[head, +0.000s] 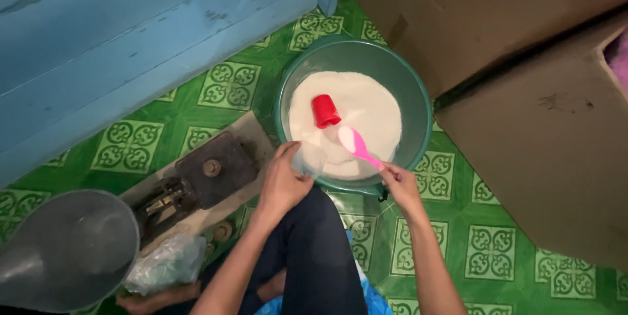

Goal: Filling plastic bags with white powder using a scoop and a funnel

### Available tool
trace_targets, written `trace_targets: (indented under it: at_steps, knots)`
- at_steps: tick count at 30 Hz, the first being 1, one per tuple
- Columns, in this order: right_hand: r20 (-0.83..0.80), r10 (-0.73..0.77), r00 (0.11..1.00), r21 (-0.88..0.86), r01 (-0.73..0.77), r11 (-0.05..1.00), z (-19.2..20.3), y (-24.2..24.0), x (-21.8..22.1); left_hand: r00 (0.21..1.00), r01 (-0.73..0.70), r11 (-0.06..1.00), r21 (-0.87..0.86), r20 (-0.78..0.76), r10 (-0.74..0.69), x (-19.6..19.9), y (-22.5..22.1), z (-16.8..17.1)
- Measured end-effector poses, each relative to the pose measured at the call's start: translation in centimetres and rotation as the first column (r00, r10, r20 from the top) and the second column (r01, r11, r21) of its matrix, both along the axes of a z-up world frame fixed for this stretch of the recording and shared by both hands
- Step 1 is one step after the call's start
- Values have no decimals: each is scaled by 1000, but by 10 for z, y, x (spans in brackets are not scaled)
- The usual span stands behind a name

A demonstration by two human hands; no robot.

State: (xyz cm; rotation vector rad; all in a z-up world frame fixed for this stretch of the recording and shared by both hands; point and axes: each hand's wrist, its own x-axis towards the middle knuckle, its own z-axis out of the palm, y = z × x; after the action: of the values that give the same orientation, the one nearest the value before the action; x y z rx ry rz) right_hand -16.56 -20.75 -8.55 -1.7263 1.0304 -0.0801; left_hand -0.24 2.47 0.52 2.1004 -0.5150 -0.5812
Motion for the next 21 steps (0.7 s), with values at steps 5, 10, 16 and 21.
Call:
trace_targets:
  at_steps: [5, 10, 16, 21]
  knots:
    - [42, 75, 996, -147, -68, 987, 19, -1, -6, 1000, 9, 1000, 17, 21, -9, 2, 1, -8]
    - [-64, 177, 982, -336, -188, 923, 66, -12, -2, 998, 29, 997, 66, 45, -32, 4, 0, -10]
    - [-290, 361, 886, -463, -460, 758, 154, -4, 21, 994, 49, 996, 76, 91, -56, 8, -4, -37]
    - [-490, 457, 742, -410, -659, 631, 203, 21, 55, 995, 83, 996, -25, 49, -81, 4, -6, -39]
